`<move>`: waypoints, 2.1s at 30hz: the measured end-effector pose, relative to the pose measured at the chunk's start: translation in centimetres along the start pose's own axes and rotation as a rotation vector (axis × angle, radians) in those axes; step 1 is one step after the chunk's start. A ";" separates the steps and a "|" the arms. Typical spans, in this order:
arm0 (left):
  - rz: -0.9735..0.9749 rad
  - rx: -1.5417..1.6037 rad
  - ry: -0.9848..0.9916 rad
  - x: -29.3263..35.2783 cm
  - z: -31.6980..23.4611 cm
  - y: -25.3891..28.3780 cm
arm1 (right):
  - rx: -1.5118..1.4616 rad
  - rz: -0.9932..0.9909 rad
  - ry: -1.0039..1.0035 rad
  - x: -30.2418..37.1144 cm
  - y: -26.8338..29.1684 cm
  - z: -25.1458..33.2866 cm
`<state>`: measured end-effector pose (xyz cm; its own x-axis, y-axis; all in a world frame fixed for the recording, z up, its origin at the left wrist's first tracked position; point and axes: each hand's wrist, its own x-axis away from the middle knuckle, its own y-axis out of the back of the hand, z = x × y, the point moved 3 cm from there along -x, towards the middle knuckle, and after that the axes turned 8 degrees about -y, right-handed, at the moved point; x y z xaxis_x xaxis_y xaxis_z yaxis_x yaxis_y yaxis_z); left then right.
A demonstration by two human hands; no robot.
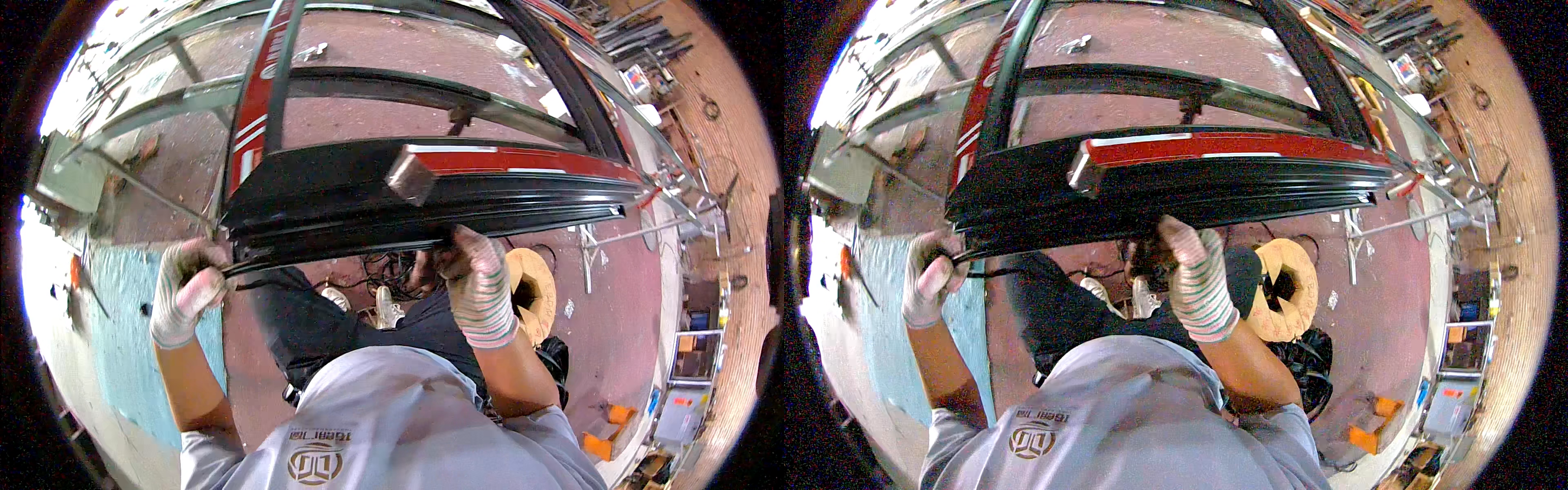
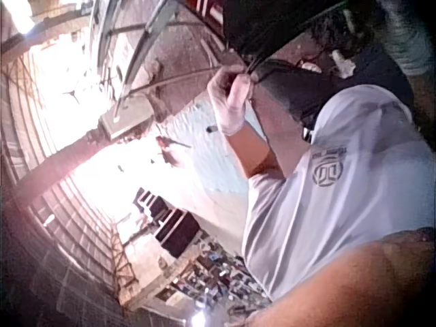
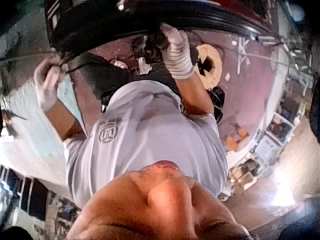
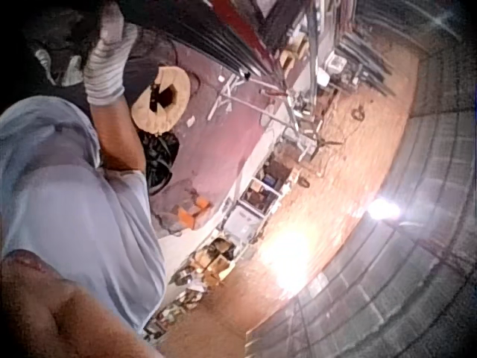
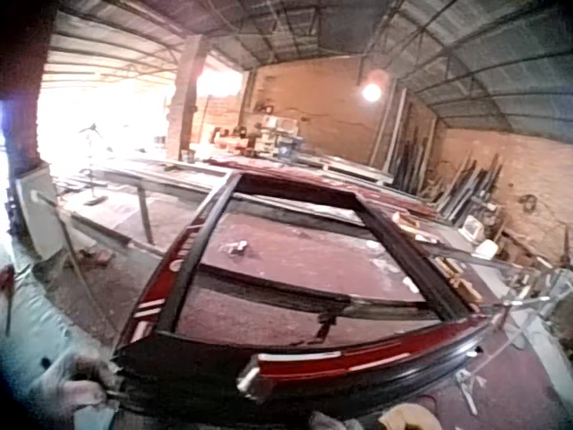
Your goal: The person installs a black rubber seal onto a red and black window frame. They press the seal into the frame channel by hand, use pliers to cut the seal to length, and trim the corners to fit the frame.
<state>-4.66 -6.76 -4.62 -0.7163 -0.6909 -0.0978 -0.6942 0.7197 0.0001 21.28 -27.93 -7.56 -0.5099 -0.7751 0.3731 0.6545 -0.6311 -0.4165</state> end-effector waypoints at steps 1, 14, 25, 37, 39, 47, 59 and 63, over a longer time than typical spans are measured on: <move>0.019 0.018 0.032 -0.2 -0.1 0.1 | -0.068 -0.003 0.021 -0.1 -0.7 0.3; 0.122 -0.258 0.172 -0.4 -2.3 0.4 | -0.032 -0.035 0.098 -0.6 -2.2 -0.9; 0.192 -0.249 0.208 -0.8 -3.2 0.7 | 0.076 0.033 0.099 -0.8 -4.5 -1.5; 0.365 -0.350 0.098 -1.7 -1.2 1.8 | 0.033 0.127 0.072 -1.4 -6.8 -2.5; 0.349 -0.298 0.119 -1.4 -1.1 1.6 | -0.017 0.058 -0.015 -1.3 -7.6 -2.8; 0.387 -0.307 0.057 -1.7 -1.0 1.8 | -0.049 0.275 -0.065 -1.7 -7.7 -3.3; 0.435 -0.428 0.070 -2.3 -2.0 1.5 | -0.026 0.194 -0.128 -2.2 -10.1 -5.2; 0.414 -0.329 0.132 -1.9 -2.5 1.1 | 0.039 0.218 -0.174 -1.8 -12.5 -5.1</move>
<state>-4.21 -4.80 -1.94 -0.9226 -0.3719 0.1024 -0.3221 0.8889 0.3259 11.13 -18.83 -7.24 -0.2540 -0.8731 0.4163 0.7609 -0.4460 -0.4712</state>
